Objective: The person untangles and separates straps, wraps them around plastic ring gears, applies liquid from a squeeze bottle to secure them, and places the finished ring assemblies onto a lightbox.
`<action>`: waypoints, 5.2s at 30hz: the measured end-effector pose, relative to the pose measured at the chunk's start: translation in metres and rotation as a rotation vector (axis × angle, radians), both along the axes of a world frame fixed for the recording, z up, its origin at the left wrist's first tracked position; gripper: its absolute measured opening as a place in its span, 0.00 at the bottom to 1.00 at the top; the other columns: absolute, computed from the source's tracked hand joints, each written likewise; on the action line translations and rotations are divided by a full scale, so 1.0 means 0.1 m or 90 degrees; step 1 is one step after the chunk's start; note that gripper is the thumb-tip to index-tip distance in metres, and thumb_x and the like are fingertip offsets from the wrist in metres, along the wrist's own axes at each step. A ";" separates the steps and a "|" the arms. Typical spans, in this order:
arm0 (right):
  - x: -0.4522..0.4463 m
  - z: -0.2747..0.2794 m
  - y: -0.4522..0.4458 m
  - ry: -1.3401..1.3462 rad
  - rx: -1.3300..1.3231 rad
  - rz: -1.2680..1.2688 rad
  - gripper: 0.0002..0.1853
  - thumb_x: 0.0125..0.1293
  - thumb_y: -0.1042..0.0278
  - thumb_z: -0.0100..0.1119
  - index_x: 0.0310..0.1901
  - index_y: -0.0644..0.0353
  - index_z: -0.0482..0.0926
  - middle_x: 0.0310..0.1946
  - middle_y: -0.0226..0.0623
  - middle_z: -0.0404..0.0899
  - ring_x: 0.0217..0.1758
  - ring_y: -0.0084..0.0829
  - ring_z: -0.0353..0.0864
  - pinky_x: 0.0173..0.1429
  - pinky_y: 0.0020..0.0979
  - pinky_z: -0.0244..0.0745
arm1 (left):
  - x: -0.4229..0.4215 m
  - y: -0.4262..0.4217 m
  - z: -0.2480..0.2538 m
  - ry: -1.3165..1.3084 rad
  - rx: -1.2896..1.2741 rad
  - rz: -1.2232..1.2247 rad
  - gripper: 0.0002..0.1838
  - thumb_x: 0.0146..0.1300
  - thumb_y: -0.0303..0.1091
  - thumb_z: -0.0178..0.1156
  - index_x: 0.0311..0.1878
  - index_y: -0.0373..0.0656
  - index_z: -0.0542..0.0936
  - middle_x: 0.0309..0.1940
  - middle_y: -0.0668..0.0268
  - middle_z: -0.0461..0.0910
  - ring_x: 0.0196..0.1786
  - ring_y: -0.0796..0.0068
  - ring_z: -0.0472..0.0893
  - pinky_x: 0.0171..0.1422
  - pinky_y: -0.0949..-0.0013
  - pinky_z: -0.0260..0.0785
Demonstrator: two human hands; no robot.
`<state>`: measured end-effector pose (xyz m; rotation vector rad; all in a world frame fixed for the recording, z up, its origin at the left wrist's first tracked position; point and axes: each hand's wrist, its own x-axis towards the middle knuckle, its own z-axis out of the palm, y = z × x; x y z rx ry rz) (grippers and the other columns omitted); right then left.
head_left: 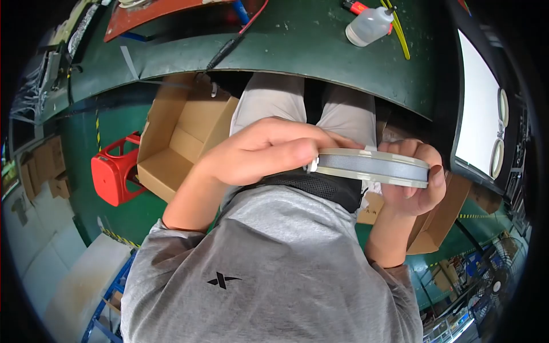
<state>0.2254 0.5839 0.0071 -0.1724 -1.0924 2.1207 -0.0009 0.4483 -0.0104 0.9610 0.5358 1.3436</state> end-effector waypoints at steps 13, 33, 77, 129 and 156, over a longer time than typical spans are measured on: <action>-0.72 0.13 0.18 -0.356 0.156 -0.219 0.17 0.80 0.56 0.58 0.37 0.63 0.80 0.31 0.33 0.78 0.33 0.26 0.76 0.49 0.33 0.73 | -0.15 -0.12 -0.13 -0.401 -0.121 0.107 0.25 0.85 0.50 0.39 0.30 0.47 0.71 0.15 0.79 0.62 0.18 0.82 0.61 0.40 0.67 0.69; -0.39 0.12 0.26 -0.305 0.083 -0.245 0.23 0.73 0.69 0.69 0.66 0.68 0.77 0.51 0.42 0.85 0.47 0.27 0.87 0.50 0.26 0.82 | -0.01 0.03 -0.14 -0.516 -0.292 0.277 0.19 0.87 0.45 0.40 0.38 0.48 0.72 0.18 0.80 0.57 0.21 0.83 0.58 0.38 0.72 0.61; -0.39 -0.01 0.02 -0.349 0.345 -0.390 0.18 0.72 0.71 0.71 0.57 0.73 0.80 0.51 0.51 0.87 0.51 0.35 0.90 0.51 0.35 0.93 | -0.01 0.03 -0.26 -0.505 -0.276 0.280 0.17 0.86 0.43 0.40 0.39 0.49 0.72 0.18 0.80 0.60 0.21 0.83 0.59 0.40 0.71 0.61; -0.45 -0.12 0.22 -0.361 0.245 -0.393 0.21 0.76 0.58 0.70 0.57 0.70 0.81 0.45 0.46 0.90 0.38 0.30 0.91 0.45 0.28 0.85 | 0.44 0.15 -0.18 1.081 0.184 0.408 0.13 0.58 0.38 0.75 0.39 0.45 0.81 0.26 0.71 0.72 0.30 0.71 0.76 0.39 0.65 0.64; -0.84 -0.15 0.69 -0.403 0.407 -0.463 0.24 0.61 0.77 0.73 0.57 0.64 0.75 0.52 0.51 0.80 0.57 0.51 0.83 0.64 0.42 0.77 | 0.00 -0.24 0.33 0.140 -0.022 0.449 0.20 0.87 0.45 0.43 0.55 0.38 0.76 0.16 0.75 0.66 0.20 0.83 0.61 0.31 0.71 0.55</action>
